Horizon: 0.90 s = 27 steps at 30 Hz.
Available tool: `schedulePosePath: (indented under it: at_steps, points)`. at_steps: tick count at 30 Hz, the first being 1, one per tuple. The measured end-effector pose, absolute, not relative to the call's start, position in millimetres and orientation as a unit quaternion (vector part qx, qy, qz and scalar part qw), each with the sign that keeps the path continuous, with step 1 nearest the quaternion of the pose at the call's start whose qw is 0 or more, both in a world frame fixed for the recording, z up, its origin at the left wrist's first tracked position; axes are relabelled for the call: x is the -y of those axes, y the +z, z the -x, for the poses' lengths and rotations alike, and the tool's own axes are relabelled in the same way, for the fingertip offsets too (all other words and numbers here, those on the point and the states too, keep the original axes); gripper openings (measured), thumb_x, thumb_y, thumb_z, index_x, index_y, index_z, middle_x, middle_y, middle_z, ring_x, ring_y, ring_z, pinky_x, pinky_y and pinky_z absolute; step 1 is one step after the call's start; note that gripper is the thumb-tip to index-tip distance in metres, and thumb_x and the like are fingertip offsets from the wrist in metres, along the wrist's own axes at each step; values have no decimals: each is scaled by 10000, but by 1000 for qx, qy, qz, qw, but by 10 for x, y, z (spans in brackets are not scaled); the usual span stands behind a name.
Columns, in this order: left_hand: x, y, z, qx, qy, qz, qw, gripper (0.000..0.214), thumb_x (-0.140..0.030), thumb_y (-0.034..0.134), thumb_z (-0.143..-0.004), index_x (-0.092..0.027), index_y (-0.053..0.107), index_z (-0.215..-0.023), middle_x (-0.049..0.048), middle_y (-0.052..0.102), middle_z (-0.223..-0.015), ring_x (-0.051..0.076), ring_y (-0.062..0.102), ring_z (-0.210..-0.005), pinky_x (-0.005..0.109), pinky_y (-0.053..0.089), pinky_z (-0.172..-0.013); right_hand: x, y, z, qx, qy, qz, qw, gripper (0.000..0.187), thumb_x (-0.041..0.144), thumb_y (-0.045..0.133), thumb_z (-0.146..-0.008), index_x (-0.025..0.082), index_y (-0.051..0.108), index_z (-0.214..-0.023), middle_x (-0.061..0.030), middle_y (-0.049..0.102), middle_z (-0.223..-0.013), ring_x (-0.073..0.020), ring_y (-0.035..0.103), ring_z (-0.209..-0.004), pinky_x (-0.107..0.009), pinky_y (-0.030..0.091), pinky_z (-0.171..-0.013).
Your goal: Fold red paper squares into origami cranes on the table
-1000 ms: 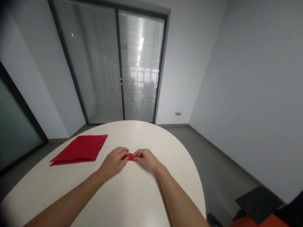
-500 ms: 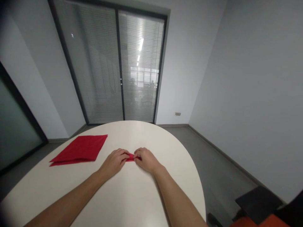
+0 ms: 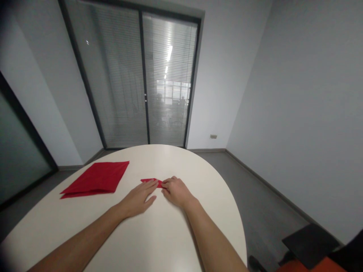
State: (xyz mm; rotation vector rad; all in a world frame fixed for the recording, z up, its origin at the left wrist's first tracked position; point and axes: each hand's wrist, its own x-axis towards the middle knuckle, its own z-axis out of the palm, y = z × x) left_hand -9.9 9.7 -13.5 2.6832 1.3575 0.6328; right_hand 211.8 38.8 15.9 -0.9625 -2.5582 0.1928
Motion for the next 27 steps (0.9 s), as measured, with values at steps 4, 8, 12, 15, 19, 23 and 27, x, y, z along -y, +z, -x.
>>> schedulePosePath:
  at_steps: [4, 8, 12, 15, 19, 23, 27]
  points:
    - [-141, -205, 95, -458, 179, -870, 35, 525, -361, 437, -981, -127, 450, -1451, 170, 432, -1531, 265, 366, -1446, 470, 321, -1169, -360, 171, -2113, 917, 78, 346, 182, 253, 262, 507, -968, 198, 716, -1096, -92, 709, -1139, -228, 610, -1027, -361, 402, -972]
    - [-150, -214, 61, -522, 184, -833, -2, 471, -328, 391, -995, -123, 508, -1402, 183, 478, -1495, 291, 428, -1406, 510, 338, -1138, -364, 181, -2084, 916, 76, 354, 173, 231, 276, 512, -969, 194, 712, -1053, -102, 699, -1156, -235, 606, -1018, -370, 395, -970]
    - [-139, -187, 50, -588, 191, -785, -42, 452, -313, 425, -976, -99, 551, -1354, 207, 518, -1455, 333, 461, -1374, 537, 341, -1121, -358, 210, -2077, 919, 66, 349, 173, 238, 274, 519, -957, 169, 725, -1012, -120, 698, -1156, -244, 608, -1009, -371, 409, -946]
    - [-131, -150, 58, -549, 214, -807, -50, 417, -285, 449, -962, -138, 577, -1331, 168, 554, -1435, 301, 495, -1343, 491, 356, -1125, -341, 228, -2092, 915, 63, 355, 180, 233, 280, 552, -928, 170, 743, -1004, -113, 704, -1125, -239, 611, -991, -349, 429, -918]
    - [-128, -125, 63, -500, 220, -838, -17, 389, -251, 437, -969, -183, 598, -1317, 125, 614, -1377, 260, 548, -1289, 455, 403, -1098, -330, 237, -2097, 909, 79, 365, 187, 228, 259, 573, -899, 175, 757, -1005, -102, 714, -1075, -226, 625, -970, -315, 449, -884]
    - [-138, -146, 68, -517, 210, -830, -8, 407, -263, 454, -968, -150, 594, -1333, 150, 574, -1418, 293, 504, -1335, 501, 383, -1116, -345, 225, -2087, 908, 109, 355, 195, 261, 170, 526, -880, 195, 767, -975, -70, 731, -991, -201, 635, -932, -285, 454, -870]
    - [-152, -162, 82, -507, 228, -831, -1, 394, -240, 496, -942, -184, 626, -1310, 134, 601, -1388, 274, 543, -1292, 454, 416, -1105, -383, 177, -2100, 905, 135, 353, 197, 378, 74, 512, -811, 226, 760, -1051, -46, 743, -977, -192, 639, -931, -275, 459, -870]
